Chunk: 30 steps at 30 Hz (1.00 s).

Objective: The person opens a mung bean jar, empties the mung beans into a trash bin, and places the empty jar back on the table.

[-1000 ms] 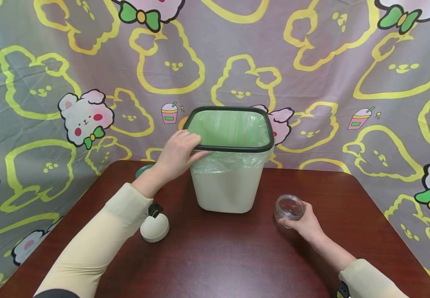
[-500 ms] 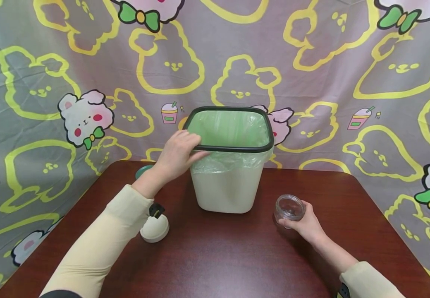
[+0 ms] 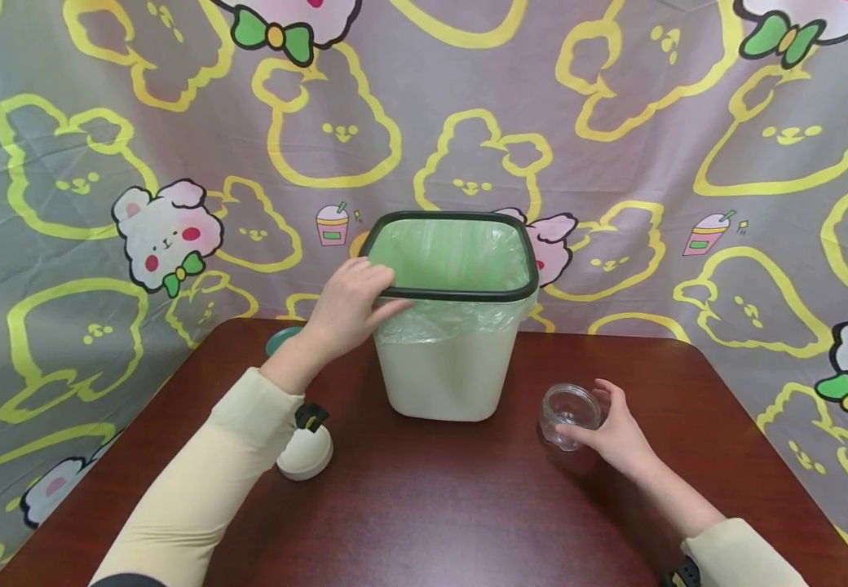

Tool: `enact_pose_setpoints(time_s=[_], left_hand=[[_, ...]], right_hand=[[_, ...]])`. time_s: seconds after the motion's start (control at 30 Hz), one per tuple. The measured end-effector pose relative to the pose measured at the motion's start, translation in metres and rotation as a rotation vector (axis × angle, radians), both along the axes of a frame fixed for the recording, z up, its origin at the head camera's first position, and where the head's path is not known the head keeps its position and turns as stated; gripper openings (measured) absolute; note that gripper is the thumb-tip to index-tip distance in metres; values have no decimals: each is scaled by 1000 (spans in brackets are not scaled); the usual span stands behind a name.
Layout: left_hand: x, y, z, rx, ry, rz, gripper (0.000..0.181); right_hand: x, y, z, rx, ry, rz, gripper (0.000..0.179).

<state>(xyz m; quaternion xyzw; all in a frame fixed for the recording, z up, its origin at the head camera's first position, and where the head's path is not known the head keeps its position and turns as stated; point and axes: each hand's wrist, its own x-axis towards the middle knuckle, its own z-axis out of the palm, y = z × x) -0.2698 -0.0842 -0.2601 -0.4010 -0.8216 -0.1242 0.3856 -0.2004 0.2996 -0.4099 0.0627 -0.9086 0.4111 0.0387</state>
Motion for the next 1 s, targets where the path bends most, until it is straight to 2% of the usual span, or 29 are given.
enact_pose_setpoints(time_s=[0.17,0.3,0.43,0.63,0.83,1.0], left_hand=[[1,0,0,-6,-3,-4,40],[0,0,1,-15,0,-11,40],[0,-1,1,-20,1,-16,39],[-1,-3,0,-29,28,-38,41],[-2,-5,0,-57,51,-53,36],[1,-5,4,-69,-19,-51,27]], right_hand=[[1,1,10,7,-15,4,95],[3,0,19,66,8,-3,87],[4,-1,26,120,117,-11,73],[3,-3,32,146,292,-24,47],[5,-8,38,169,370,1,34],[7,-16,42,196,429,44,25]])
